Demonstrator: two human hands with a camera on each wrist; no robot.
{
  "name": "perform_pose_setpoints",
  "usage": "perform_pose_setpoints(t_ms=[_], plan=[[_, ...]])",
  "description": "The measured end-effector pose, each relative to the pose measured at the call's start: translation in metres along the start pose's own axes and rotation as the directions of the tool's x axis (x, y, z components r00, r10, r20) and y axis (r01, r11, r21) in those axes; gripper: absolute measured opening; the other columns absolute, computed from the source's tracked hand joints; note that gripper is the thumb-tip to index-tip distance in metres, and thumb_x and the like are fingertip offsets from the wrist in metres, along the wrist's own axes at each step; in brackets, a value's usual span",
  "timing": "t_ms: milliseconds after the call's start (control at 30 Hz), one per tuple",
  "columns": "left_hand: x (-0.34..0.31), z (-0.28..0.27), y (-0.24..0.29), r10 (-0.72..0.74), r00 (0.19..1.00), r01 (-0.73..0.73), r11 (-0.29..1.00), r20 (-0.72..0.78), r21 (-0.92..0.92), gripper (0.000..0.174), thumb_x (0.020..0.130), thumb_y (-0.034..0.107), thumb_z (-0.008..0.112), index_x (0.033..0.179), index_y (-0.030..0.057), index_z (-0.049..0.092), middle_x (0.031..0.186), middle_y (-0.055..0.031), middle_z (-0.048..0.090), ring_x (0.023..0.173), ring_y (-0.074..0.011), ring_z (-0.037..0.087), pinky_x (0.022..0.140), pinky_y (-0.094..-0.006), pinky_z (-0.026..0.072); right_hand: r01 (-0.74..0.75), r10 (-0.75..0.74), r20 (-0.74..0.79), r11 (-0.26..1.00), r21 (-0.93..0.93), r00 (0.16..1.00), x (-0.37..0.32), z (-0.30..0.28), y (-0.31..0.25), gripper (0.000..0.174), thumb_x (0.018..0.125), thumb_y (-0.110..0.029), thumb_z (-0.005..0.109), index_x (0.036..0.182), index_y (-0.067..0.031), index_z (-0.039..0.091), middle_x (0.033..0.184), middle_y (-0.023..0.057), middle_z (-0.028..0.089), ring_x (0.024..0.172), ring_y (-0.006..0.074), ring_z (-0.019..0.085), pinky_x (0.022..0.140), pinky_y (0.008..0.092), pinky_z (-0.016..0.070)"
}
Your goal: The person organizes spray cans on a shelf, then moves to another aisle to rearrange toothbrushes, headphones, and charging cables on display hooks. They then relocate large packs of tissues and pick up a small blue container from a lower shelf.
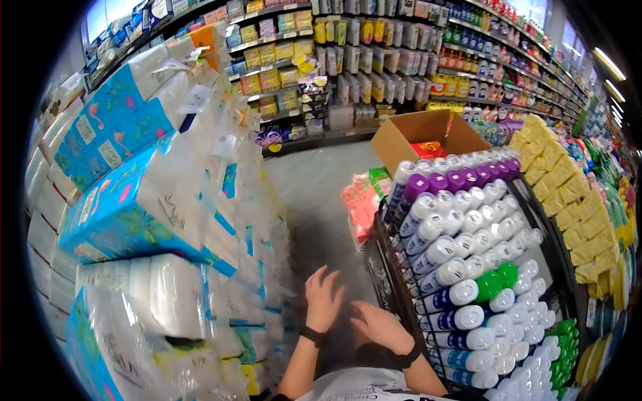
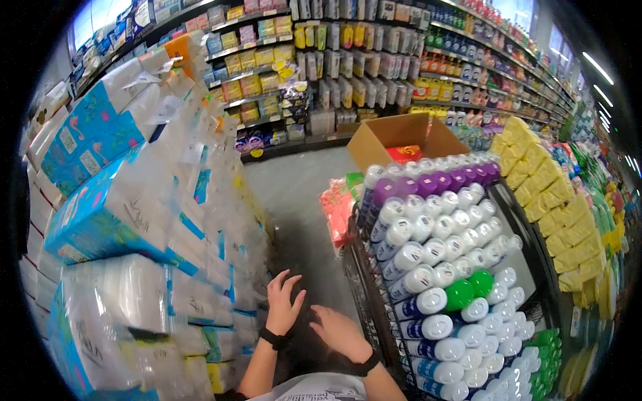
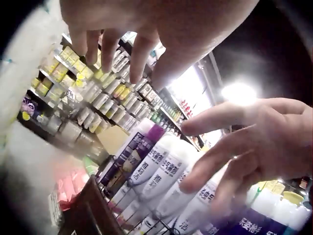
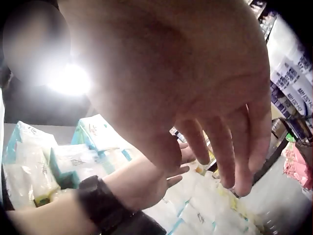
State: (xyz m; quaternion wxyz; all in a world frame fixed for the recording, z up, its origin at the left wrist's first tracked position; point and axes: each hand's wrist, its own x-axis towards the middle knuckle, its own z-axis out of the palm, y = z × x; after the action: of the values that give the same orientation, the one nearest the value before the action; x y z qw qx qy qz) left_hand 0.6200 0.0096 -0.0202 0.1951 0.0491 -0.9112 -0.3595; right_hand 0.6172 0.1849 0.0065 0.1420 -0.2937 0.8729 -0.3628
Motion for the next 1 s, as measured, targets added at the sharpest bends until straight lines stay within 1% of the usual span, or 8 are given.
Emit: perform_pose_setpoints(t_ms=[33,133,333,467,500,600,733,1000], plan=[[0.006,0.003,-0.008,-0.021,1.000,0.021,1.000,0.004,-0.004,0.035,0.084,0.017,0.065,0.118,0.0100,0.058,0.132,-0.0156,0.046,0.121,-0.0379,0.039,0.102,-0.0460,0.0330,-0.013,0.013,0.069,1.000,-0.008,0.998,0.022,-0.010,-0.001,0.040,0.090,-0.024,0.057,0.123,-0.0022,0.051,0.110,0.0188,0.061,0.091,0.0328,0.063,0.079,0.0397,0.0506],[0.042,0.004,-0.029,-0.046,0.999,0.045,0.998,0.015,0.039,0.037,0.084,0.017,0.065,0.119,0.0100,0.057,0.132,-0.0155,0.045,0.121,-0.0379,0.039,0.102,-0.0458,0.0328,0.092,-0.092,-0.044,0.996,-0.011,0.995,0.099,-0.026,0.011,0.037,0.090,-0.023,0.057,0.120,-0.0026,0.054,0.113,0.0193,0.061,0.100,0.0369,0.059,0.084,0.0401,0.0488],[0.149,0.001,-0.064,-0.070,0.997,0.072,0.986,-0.016,0.152,0.037,0.083,0.015,0.065,0.119,0.0099,0.056,0.129,-0.0164,0.047,0.118,-0.0380,0.041,0.102,-0.0453,0.0334,0.297,-0.290,-0.204,0.955,0.004,0.935,0.274,-0.070,0.019,0.033,0.089,-0.027,0.057,0.115,-0.0062,0.055,0.104,0.0154,0.063,0.094,0.0353,0.061,0.077,0.0426,0.0498],[0.218,0.013,-0.084,-0.022,0.996,0.009,0.987,0.082,0.158,0.040,0.081,0.015,0.066,0.119,0.0096,0.056,0.127,-0.0170,0.049,0.115,-0.0386,0.044,0.098,-0.0463,0.0373,0.243,-0.217,-0.165,0.958,0.155,0.962,0.363,-0.111,0.014,0.031,0.090,-0.027,0.056,0.113,-0.0066,0.055,0.104,0.0146,0.063,0.093,0.0353,0.061,0.076,0.0428,0.0496],[0.233,0.019,-0.089,-0.021,0.997,0.007,0.985,0.079,0.172,0.040,0.081,0.015,0.066,0.119,0.0094,0.055,0.126,-0.0169,0.049,0.114,-0.0384,0.044,0.097,-0.0463,0.0378,0.176,-0.159,-0.112,0.970,0.169,0.981,0.383,-0.118,0.014,0.033,0.089,-0.022,0.058,0.117,-0.0056,0.056,0.114,0.0163,0.061,0.100,0.0358,0.060,0.082,0.0411,0.0496],[0.270,0.035,-0.103,-0.072,0.992,0.056,0.986,0.102,0.157,0.039,0.081,0.015,0.066,0.119,0.0094,0.056,0.125,-0.0169,0.050,0.114,-0.0383,0.045,0.097,-0.0466,0.0376,0.143,-0.132,-0.100,0.982,0.120,0.986,0.429,-0.127,0.022,0.033,0.089,-0.024,0.057,0.117,-0.0053,0.057,0.114,0.0163,0.061,0.099,0.0356,0.060,0.081,0.0408,0.0499],[0.325,0.049,-0.123,-0.096,0.989,0.084,0.990,0.110,0.113,0.036,0.082,0.016,0.065,0.116,0.0087,0.057,0.124,-0.0175,0.051,0.112,-0.0387,0.046,0.096,-0.0467,0.0380,0.182,-0.153,-0.137,0.956,0.232,0.979,0.490,-0.121,0.051,0.030,0.090,-0.027,0.056,0.111,-0.0051,0.056,0.102,0.0158,0.064,0.092,0.0366,0.061,0.075,0.0444,0.0494],[0.502,0.080,-0.215,-0.051,0.985,0.050,0.999,0.162,0.013,0.036,0.086,0.015,0.063,0.120,0.0066,0.055,0.127,-0.0189,0.048,0.118,-0.0390,0.041,0.100,-0.0463,0.0342,0.173,-0.173,-0.282,0.985,-0.025,0.944,0.634,-0.145,0.094,0.030,0.090,-0.026,0.057,0.109,-0.0025,0.057,0.101,0.0189,0.064,0.090,0.0373,0.061,0.075,0.0442,0.0497]])
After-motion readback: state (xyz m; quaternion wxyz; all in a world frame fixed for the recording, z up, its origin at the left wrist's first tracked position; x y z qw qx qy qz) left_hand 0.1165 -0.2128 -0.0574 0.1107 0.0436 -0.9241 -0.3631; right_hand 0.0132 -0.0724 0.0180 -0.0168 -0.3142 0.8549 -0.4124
